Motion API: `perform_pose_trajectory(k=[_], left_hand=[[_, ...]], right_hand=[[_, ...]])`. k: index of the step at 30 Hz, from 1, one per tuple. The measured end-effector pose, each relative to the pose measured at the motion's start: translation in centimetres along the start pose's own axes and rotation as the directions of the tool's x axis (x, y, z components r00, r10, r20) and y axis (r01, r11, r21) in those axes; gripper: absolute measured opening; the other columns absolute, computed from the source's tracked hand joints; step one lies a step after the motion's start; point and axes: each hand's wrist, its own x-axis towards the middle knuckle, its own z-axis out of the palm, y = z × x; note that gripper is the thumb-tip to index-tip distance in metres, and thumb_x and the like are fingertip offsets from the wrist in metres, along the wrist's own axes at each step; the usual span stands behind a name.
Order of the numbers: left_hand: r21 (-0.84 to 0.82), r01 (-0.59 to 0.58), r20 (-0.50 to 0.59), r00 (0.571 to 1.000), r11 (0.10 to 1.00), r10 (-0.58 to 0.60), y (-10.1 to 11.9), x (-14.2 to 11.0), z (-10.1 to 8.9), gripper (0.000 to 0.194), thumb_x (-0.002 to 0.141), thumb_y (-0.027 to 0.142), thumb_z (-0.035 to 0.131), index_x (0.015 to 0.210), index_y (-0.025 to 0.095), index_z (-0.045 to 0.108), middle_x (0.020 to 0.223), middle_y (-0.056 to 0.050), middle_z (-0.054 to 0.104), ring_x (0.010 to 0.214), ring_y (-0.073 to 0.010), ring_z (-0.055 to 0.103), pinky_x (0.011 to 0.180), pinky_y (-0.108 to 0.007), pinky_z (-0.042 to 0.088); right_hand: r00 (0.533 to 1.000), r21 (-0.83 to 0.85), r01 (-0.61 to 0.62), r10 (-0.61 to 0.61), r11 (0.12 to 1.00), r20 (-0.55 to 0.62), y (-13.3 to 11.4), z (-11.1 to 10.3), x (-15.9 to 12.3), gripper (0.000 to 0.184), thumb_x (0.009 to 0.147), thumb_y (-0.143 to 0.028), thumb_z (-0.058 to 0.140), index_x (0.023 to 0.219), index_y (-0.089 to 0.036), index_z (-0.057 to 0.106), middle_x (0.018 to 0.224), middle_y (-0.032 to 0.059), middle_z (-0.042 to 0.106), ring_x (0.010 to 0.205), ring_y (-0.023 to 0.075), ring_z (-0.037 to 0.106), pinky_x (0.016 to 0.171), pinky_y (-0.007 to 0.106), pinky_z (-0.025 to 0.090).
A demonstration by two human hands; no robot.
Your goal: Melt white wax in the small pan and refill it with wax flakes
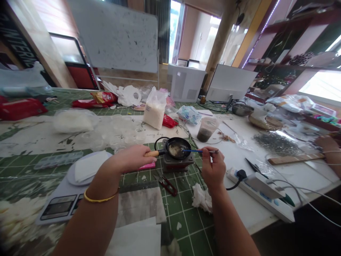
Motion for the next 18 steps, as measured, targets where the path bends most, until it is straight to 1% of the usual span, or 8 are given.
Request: perform_pose_trajectory(k=[2, 5, 9, 11, 13, 16, 18], left_hand=[[-0.004, 0.004, 0.007, 1.0, 1.0, -0.004, -0.06, -0.02, 0.0, 0.042, 0.074, 0.056, 0.04, 0.076, 0.019, 0.059, 0.078, -0.006, 0.063, 0.064, -0.0186, 0.055, 0.055, -0.028, 0.036], [-0.01, 0.005, 0.006, 1.0, 1.0, -0.005, 0.0, -0.14, -0.09, 0.041, 0.074, 0.056, 0.039, 0.077, 0.019, 0.059, 0.079, -0.007, 0.063, 0.065, -0.0191, 0.056, 0.055, -0.028, 0.036], [-0.014, 0.012, 0.002, 1.0, 1.0, -0.012, 0.19, -0.31, -0.24, 0.041, 0.074, 0.055, 0.04, 0.076, 0.019, 0.058, 0.08, -0.007, 0.063, 0.065, -0.0195, 0.056, 0.052, -0.027, 0.035], [-0.009, 0.016, -0.001, 1.0, 1.0, -0.016, 0.22, -0.34, -0.27, 0.041, 0.074, 0.055, 0.041, 0.076, 0.018, 0.058, 0.08, -0.007, 0.063, 0.066, -0.0193, 0.056, 0.051, -0.027, 0.034], [-0.004, 0.012, -0.005, 1.0, 1.0, -0.012, 0.2, -0.36, -0.28, 0.04, 0.074, 0.054, 0.041, 0.074, 0.018, 0.058, 0.08, -0.007, 0.063, 0.065, -0.019, 0.056, 0.05, -0.027, 0.034], [0.0, 0.003, -0.005, 1.0, 1.0, -0.003, 0.14, -0.33, -0.27, 0.04, 0.075, 0.054, 0.04, 0.074, 0.018, 0.057, 0.079, -0.007, 0.063, 0.065, -0.0188, 0.056, 0.05, -0.027, 0.034], [0.004, 0.002, -0.005, 1.0, 1.0, -0.002, 0.13, -0.3, -0.26, 0.041, 0.075, 0.054, 0.04, 0.074, 0.018, 0.057, 0.08, -0.007, 0.063, 0.065, -0.019, 0.056, 0.051, -0.027, 0.034]], right_hand=[[1.0, -0.008, -0.014, 0.014, 1.0, 0.008, 0.01, 0.0, 0.03, 0.022, 0.083, -0.038, 0.051, 0.084, -0.019, 0.061, 0.08, 0.0039, 0.067, 0.081, 0.0186, 0.06, 0.078, 0.036, 0.045], [1.0, 0.039, -0.024, 0.024, 0.999, -0.004, 0.01, 0.03, 0.04, 0.022, 0.084, -0.038, 0.049, 0.087, -0.019, 0.06, 0.083, 0.0043, 0.068, 0.083, 0.0186, 0.061, 0.08, 0.036, 0.044], [0.999, 0.013, -0.036, 0.035, 0.999, 0.036, -0.01, 0.12, 0.04, 0.021, 0.083, -0.039, 0.051, 0.085, -0.02, 0.061, 0.081, 0.0042, 0.068, 0.081, 0.0189, 0.061, 0.079, 0.036, 0.044], [0.999, 0.041, -0.043, 0.043, 0.998, 0.017, -0.04, 0.15, 0.04, 0.021, 0.083, -0.038, 0.051, 0.086, -0.02, 0.06, 0.082, 0.0041, 0.069, 0.08, 0.0185, 0.061, 0.077, 0.036, 0.045], [1.0, 0.054, -0.029, 0.028, 0.998, 0.012, -0.1, 0.16, 0.04, 0.02, 0.084, -0.037, 0.051, 0.087, -0.02, 0.06, 0.083, 0.0041, 0.069, 0.081, 0.0182, 0.061, 0.079, 0.035, 0.044], [0.997, 0.044, -0.027, 0.024, 0.999, 0.078, -0.14, 0.17, 0.04, 0.018, 0.083, -0.036, 0.053, 0.086, -0.02, 0.061, 0.084, 0.0036, 0.069, 0.082, 0.018, 0.061, 0.081, 0.035, 0.044], [0.996, 0.063, -0.036, 0.03, 0.997, 0.084, -0.06, 0.21, 0.02, 0.017, 0.082, -0.035, 0.053, 0.087, -0.02, 0.061, 0.084, 0.0035, 0.069, 0.083, 0.018, 0.061, 0.082, 0.036, 0.044]])
